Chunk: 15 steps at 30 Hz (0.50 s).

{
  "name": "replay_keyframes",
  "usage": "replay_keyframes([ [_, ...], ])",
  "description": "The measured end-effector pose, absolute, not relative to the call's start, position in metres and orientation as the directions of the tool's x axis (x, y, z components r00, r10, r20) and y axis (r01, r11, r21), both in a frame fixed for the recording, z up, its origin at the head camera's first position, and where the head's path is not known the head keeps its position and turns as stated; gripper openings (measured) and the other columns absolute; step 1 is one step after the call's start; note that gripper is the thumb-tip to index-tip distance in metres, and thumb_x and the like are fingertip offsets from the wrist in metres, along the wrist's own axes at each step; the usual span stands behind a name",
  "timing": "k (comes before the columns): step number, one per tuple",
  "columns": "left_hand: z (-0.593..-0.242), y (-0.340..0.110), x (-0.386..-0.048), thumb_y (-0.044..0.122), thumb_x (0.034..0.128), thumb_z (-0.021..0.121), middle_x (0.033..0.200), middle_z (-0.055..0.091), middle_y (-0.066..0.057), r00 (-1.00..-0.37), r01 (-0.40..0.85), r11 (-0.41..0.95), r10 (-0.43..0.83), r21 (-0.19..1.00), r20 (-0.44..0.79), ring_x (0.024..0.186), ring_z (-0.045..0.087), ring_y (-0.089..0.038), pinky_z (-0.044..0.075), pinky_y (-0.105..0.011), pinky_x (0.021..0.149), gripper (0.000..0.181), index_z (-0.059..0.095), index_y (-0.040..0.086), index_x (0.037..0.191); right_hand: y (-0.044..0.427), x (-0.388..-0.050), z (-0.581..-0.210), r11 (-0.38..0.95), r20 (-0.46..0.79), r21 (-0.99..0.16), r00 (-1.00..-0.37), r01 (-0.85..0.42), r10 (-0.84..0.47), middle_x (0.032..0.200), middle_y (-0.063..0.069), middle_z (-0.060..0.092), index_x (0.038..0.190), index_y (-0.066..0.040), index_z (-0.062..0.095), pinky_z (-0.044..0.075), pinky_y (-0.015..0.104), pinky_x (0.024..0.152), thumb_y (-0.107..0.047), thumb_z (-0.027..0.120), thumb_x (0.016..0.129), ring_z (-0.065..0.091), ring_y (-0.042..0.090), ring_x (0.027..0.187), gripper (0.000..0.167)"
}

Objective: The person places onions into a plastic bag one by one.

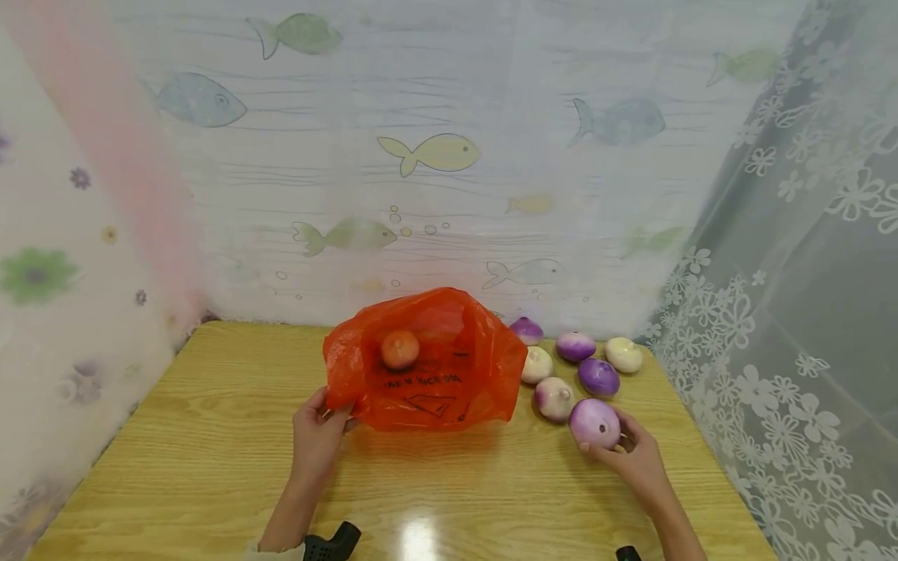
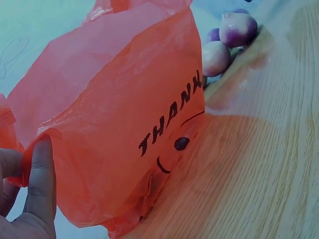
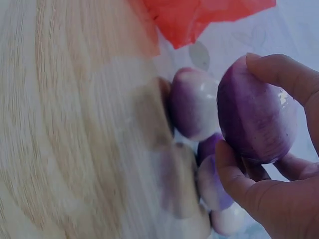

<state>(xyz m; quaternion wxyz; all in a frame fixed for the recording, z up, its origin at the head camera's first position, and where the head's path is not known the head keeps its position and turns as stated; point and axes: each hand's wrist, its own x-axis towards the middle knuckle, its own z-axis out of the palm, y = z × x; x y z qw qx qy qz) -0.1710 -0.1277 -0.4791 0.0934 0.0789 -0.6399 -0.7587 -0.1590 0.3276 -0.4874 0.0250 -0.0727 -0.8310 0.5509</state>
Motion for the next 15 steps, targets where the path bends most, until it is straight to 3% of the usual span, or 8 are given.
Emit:
replay_keyframes([
  [11, -0.482, -0.126, -0.173, -0.008, 0.0990, 0.056, 0.109, 0.064, 0.003, -0.969, 0.044, -0.175, -0.246, 0.984, -0.001, 0.090, 0.071, -0.010, 0.061, -0.025, 0.078, 0.036, 0.057, -0.003, 0.135, 0.295, -0.148, -0.463, 0.296, -0.004, -0.955, -0.998, 0.021, 0.056, 0.149, 0.023, 0.044, 0.153, 0.003, 0.037, 0.055, 0.017, 0.087, -0.002, 0.083, 0.082, 0.057, -0.009, 0.108, 0.084],
  [15, -0.482, -0.127, -0.174, -0.007, 0.0992, 0.056, 0.112, 0.064, 0.001, -0.971, 0.035, -0.170, -0.241, 0.985, -0.007, 0.090, 0.070, -0.010, 0.061, -0.025, 0.078, 0.037, 0.057, -0.002, 0.136, 0.279, -0.142, -0.451, 0.252, 0.060, -0.966, -0.998, -0.058, -0.002, 0.144, 0.013, 0.048, 0.152, 0.003, 0.039, 0.057, 0.021, 0.089, 0.004, 0.082, 0.080, 0.057, -0.004, 0.114, 0.084],
])
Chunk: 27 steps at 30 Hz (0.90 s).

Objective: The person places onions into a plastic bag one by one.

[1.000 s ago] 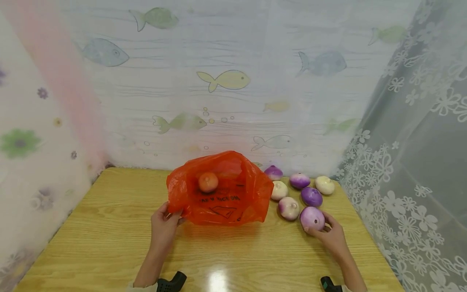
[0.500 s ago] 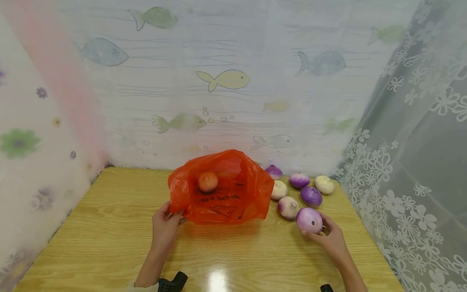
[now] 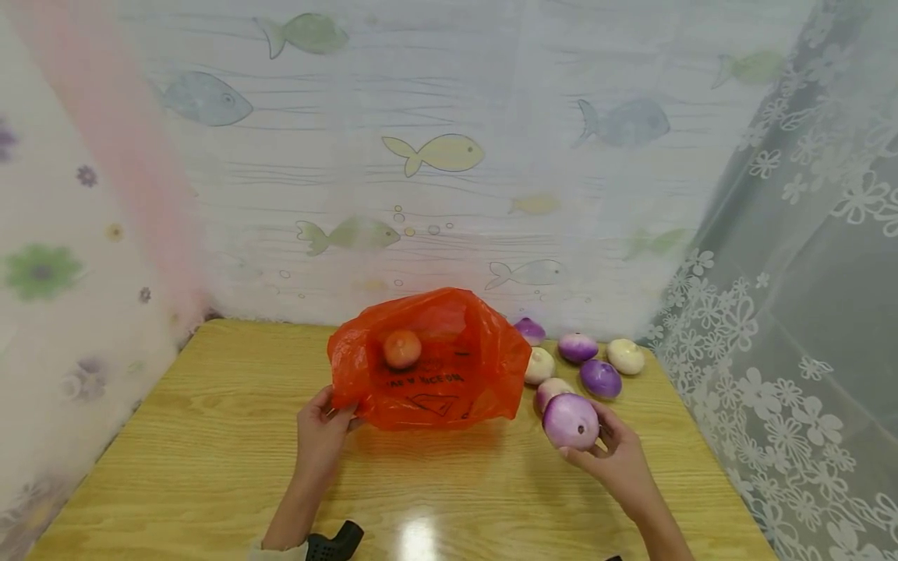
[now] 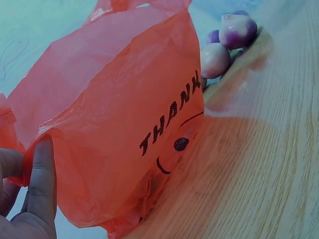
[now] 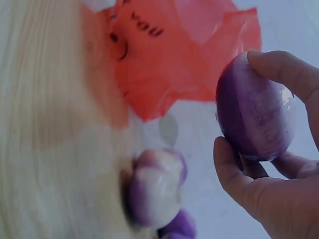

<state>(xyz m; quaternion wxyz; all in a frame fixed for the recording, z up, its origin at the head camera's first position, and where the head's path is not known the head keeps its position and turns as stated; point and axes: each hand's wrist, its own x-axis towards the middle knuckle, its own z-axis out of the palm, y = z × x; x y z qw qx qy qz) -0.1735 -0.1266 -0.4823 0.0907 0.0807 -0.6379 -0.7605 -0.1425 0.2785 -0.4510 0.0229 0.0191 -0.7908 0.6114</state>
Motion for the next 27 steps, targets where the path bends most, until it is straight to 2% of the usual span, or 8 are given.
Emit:
replay_keyframes([
  [3, -0.482, -0.126, -0.174, -0.007, 0.0997, 0.056, 0.115, 0.063, -0.002, -0.970, 0.030, -0.163, -0.241, 0.986, -0.010, 0.092, 0.070, -0.010, 0.061, -0.025, 0.079, 0.037, 0.057, -0.001, 0.137, 0.267, -0.138, -0.441, 0.208, 0.103, -0.971, -0.993, -0.114, -0.064, 0.140, 0.001, 0.051, 0.152, 0.004, 0.038, 0.057, 0.022, 0.091, 0.007, 0.081, 0.078, 0.057, -0.001, 0.118, 0.085],
  [6, -0.482, -0.126, -0.174, -0.005, 0.1001, 0.056, 0.116, 0.063, -0.003, -0.971, 0.029, -0.153, -0.239, 0.988, -0.008, 0.092, 0.070, -0.009, 0.061, -0.024, 0.079, 0.037, 0.057, 0.000, 0.137, 0.256, -0.134, -0.433, 0.149, 0.136, -0.976, -0.978, -0.160, -0.157, 0.142, -0.004, 0.050, 0.153, 0.006, 0.035, 0.056, 0.023, 0.092, 0.009, 0.079, 0.079, 0.057, 0.001, 0.121, 0.086],
  [12, -0.481, -0.126, -0.174, -0.005, 0.1003, 0.056, 0.108, 0.066, 0.003, -0.971, 0.043, -0.158, -0.240, 0.987, 0.004, 0.089, 0.070, -0.011, 0.061, -0.025, 0.079, 0.034, 0.059, -0.002, 0.134, 0.232, -0.136, -0.434, 0.062, 0.196, -0.971, -0.919, -0.230, -0.343, 0.143, 0.002, 0.052, 0.150, 0.009, 0.037, 0.056, 0.026, 0.095, 0.007, 0.080, 0.079, 0.058, 0.007, 0.123, 0.083],
  [18, -0.482, -0.126, -0.172, -0.006, 0.1002, 0.056, 0.104, 0.066, 0.007, -0.971, 0.048, -0.164, -0.239, 0.985, 0.008, 0.087, 0.070, -0.011, 0.061, -0.025, 0.078, 0.034, 0.058, -0.003, 0.134, 0.199, -0.138, -0.442, -0.040, 0.239, -0.968, -0.861, -0.248, -0.449, 0.141, 0.011, 0.052, 0.147, 0.007, 0.040, 0.056, 0.029, 0.097, 0.006, 0.081, 0.079, 0.057, 0.012, 0.124, 0.079],
  [23, -0.483, -0.125, -0.172, -0.006, 0.1001, 0.056, 0.103, 0.068, 0.007, -0.972, 0.056, -0.182, -0.235, 0.982, 0.012, 0.088, 0.070, -0.011, 0.062, -0.026, 0.078, 0.033, 0.058, -0.004, 0.133, 0.170, -0.140, -0.439, -0.119, 0.256, -0.967, -0.823, -0.227, -0.508, 0.146, 0.017, 0.046, 0.149, 0.002, 0.039, 0.057, 0.035, 0.096, 0.005, 0.079, 0.082, 0.056, 0.020, 0.126, 0.078],
  [27, -0.483, -0.125, -0.172, -0.007, 0.0998, 0.055, 0.105, 0.067, 0.009, -0.973, 0.062, -0.180, -0.232, 0.982, 0.019, 0.091, 0.070, -0.010, 0.061, -0.026, 0.079, 0.035, 0.057, -0.004, 0.135, 0.147, -0.147, -0.429, -0.108, 0.212, -0.977, -0.842, -0.182, -0.496, 0.148, 0.018, 0.045, 0.150, -0.006, 0.042, 0.057, 0.036, 0.096, 0.003, 0.080, 0.083, 0.053, 0.025, 0.129, 0.078],
])
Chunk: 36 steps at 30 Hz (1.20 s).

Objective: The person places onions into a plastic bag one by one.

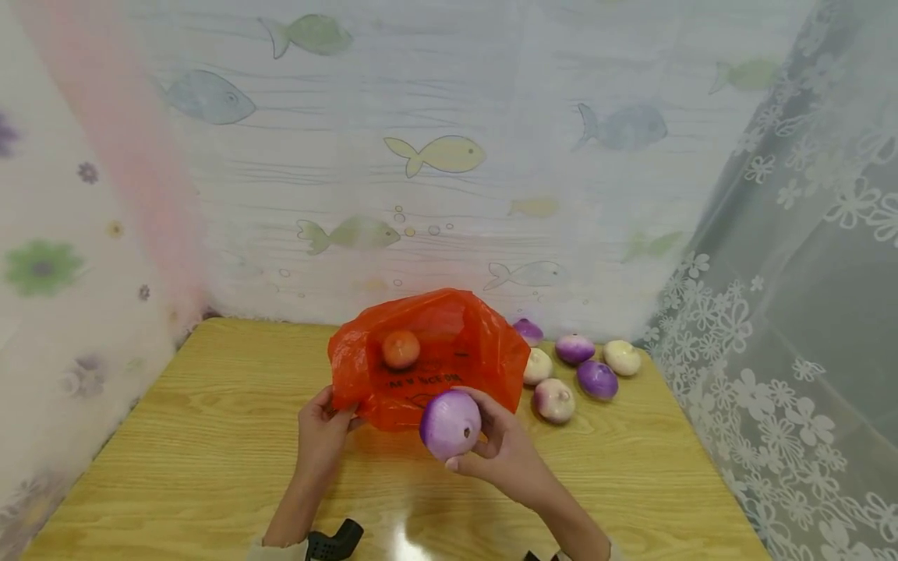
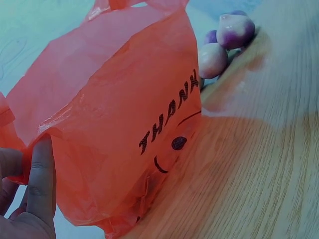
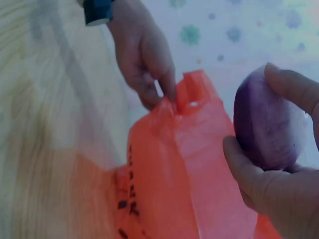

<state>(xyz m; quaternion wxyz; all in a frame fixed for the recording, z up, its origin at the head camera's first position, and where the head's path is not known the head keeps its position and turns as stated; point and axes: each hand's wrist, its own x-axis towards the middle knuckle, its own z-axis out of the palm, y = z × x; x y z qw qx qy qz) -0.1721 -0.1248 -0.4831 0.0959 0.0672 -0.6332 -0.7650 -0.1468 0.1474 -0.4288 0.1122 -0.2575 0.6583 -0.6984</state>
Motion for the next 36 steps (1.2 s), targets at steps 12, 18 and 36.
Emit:
replay_keyframes([
  [12, -0.483, -0.122, -0.171, -0.007, 0.0997, 0.055, 0.115, 0.066, -0.005, -0.974, 0.046, -0.155, -0.225, 0.987, 0.010, 0.094, 0.071, -0.011, 0.061, -0.026, 0.080, 0.037, 0.058, -0.002, 0.136, 0.099, -0.192, -0.412, 0.120, 0.091, -0.983, -0.941, -0.137, -0.326, 0.145, 0.007, 0.053, 0.150, -0.016, 0.046, 0.054, 0.041, 0.102, -0.012, 0.082, 0.085, 0.055, 0.028, 0.125, 0.074],
  [18, -0.483, -0.121, -0.171, -0.005, 0.1006, 0.055, 0.115, 0.066, -0.006, -0.976, 0.048, -0.142, -0.218, 0.989, 0.016, 0.094, 0.070, -0.010, 0.061, -0.026, 0.080, 0.034, 0.059, -0.002, 0.135, 0.082, -0.226, -0.408, 0.199, 0.021, -0.977, -0.958, -0.081, -0.285, 0.142, 0.008, 0.054, 0.150, -0.014, 0.044, 0.051, 0.047, 0.106, -0.017, 0.081, 0.085, 0.054, 0.029, 0.124, 0.075],
  [36, -0.482, -0.117, -0.171, -0.007, 0.0994, 0.056, 0.108, 0.067, -0.001, -0.981, 0.047, -0.151, -0.192, 0.987, 0.018, 0.086, 0.069, -0.009, 0.061, -0.024, 0.076, 0.033, 0.057, -0.008, 0.133, 0.076, -0.343, -0.435, 0.300, 0.062, -0.941, -0.948, -0.160, -0.311, 0.120, 0.003, 0.065, 0.127, -0.008, 0.060, 0.050, 0.035, 0.103, -0.002, 0.083, 0.075, 0.057, 0.023, 0.111, 0.057],
])
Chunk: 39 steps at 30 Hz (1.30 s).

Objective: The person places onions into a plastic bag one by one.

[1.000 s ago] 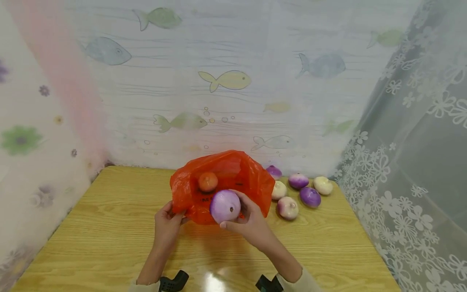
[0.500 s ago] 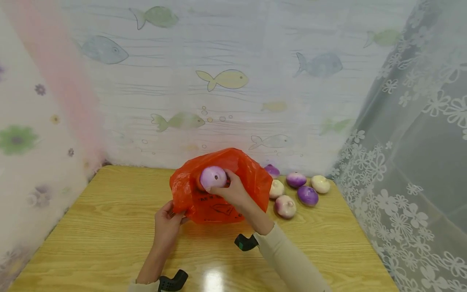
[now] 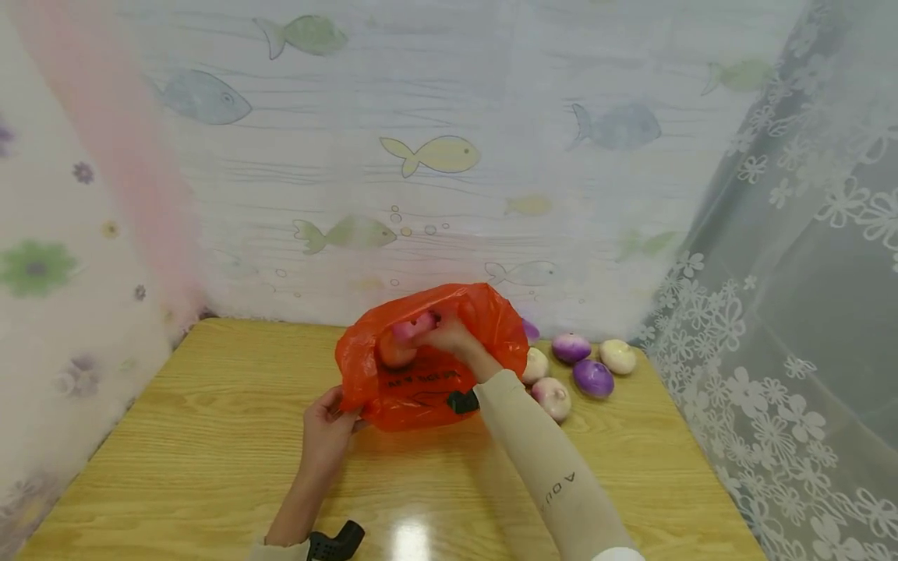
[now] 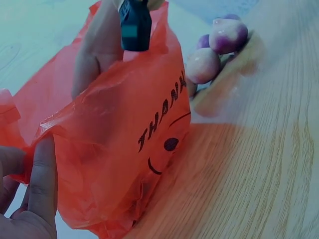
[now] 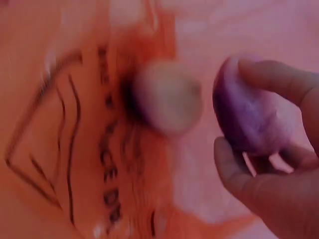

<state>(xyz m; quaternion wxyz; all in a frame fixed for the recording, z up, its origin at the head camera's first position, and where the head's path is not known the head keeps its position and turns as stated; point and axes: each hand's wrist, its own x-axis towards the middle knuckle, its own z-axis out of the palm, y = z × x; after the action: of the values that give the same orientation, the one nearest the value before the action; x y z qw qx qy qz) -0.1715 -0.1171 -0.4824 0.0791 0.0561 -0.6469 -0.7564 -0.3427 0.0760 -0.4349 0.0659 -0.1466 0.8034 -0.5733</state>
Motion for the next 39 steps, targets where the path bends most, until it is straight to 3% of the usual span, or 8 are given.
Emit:
replay_keyframes([
  [7, -0.481, -0.115, -0.171, -0.008, 0.0992, 0.055, 0.110, 0.065, -0.005, -0.983, 0.035, -0.142, -0.185, 0.989, 0.008, 0.086, 0.069, -0.008, 0.061, -0.024, 0.075, 0.032, 0.057, -0.009, 0.131, 0.093, -0.364, -0.440, 0.450, -0.013, -0.884, -0.953, -0.131, -0.303, 0.126, 0.005, 0.060, 0.132, -0.008, 0.056, 0.048, 0.037, 0.107, -0.011, 0.085, 0.077, 0.053, 0.024, 0.116, 0.063],
  [12, -0.481, -0.114, -0.172, -0.011, 0.0980, 0.053, 0.108, 0.065, -0.003, -0.982, 0.040, -0.162, -0.190, 0.986, 0.009, 0.087, 0.069, -0.008, 0.061, -0.025, 0.074, 0.031, 0.058, -0.010, 0.128, 0.095, -0.361, -0.432, 0.485, -0.081, -0.874, -0.970, -0.041, -0.228, 0.130, 0.010, 0.058, 0.135, -0.004, 0.054, 0.045, 0.041, 0.112, -0.007, 0.082, 0.080, 0.052, 0.029, 0.119, 0.062],
  [17, -0.482, -0.112, -0.173, -0.012, 0.0970, 0.054, 0.109, 0.064, -0.004, -0.982, 0.040, -0.178, -0.187, 0.983, 0.006, 0.088, 0.070, -0.008, 0.062, -0.025, 0.073, 0.031, 0.057, -0.012, 0.128, 0.096, -0.359, -0.436, 0.527, -0.075, -0.849, -0.976, -0.046, -0.206, 0.122, 0.010, 0.061, 0.130, -0.003, 0.059, 0.048, 0.039, 0.107, -0.009, 0.081, 0.081, 0.055, 0.027, 0.113, 0.054],
  [22, -0.482, -0.113, -0.172, -0.012, 0.0962, 0.055, 0.113, 0.064, -0.008, -0.982, 0.031, -0.165, -0.187, 0.986, 0.000, 0.088, 0.069, -0.007, 0.061, -0.024, 0.073, 0.034, 0.057, -0.011, 0.130, 0.093, -0.358, -0.443, 0.579, -0.040, -0.811, -0.978, -0.087, -0.203, 0.114, 0.005, 0.064, 0.124, -0.010, 0.061, 0.050, 0.039, 0.103, -0.016, 0.084, 0.078, 0.057, 0.024, 0.108, 0.052],
  [28, -0.481, -0.114, -0.173, -0.010, 0.0978, 0.055, 0.115, 0.063, -0.011, -0.983, 0.021, -0.150, -0.181, 0.988, -0.007, 0.089, 0.069, -0.007, 0.061, -0.024, 0.075, 0.033, 0.058, -0.009, 0.131, 0.092, -0.364, -0.461, 0.573, -0.001, -0.811, -0.980, -0.115, -0.198, 0.115, 0.007, 0.065, 0.124, -0.007, 0.063, 0.049, 0.040, 0.103, -0.018, 0.082, 0.081, 0.057, 0.026, 0.109, 0.048],
  [34, -0.480, -0.115, -0.172, -0.007, 0.0990, 0.055, 0.117, 0.063, -0.012, -0.985, 0.022, -0.117, -0.173, 0.993, 0.001, 0.091, 0.069, -0.007, 0.061, -0.024, 0.076, 0.032, 0.059, -0.006, 0.131, 0.094, -0.380, -0.488, 0.670, -0.064, -0.741, -0.988, -0.047, -0.140, 0.112, -0.002, 0.061, 0.122, -0.022, 0.064, 0.049, 0.040, 0.103, -0.037, 0.086, 0.077, 0.053, 0.022, 0.110, 0.053],
  [39, -0.481, -0.114, -0.172, -0.007, 0.0990, 0.056, 0.112, 0.065, -0.007, -0.984, 0.025, -0.143, -0.177, 0.989, -0.001, 0.091, 0.069, -0.008, 0.061, -0.025, 0.076, 0.031, 0.060, -0.007, 0.129, 0.093, -0.375, -0.489, 0.592, -0.063, -0.804, -0.982, -0.056, -0.180, 0.119, -0.001, 0.061, 0.128, -0.024, 0.060, 0.048, 0.043, 0.105, -0.029, 0.088, 0.076, 0.054, 0.023, 0.114, 0.059],
])
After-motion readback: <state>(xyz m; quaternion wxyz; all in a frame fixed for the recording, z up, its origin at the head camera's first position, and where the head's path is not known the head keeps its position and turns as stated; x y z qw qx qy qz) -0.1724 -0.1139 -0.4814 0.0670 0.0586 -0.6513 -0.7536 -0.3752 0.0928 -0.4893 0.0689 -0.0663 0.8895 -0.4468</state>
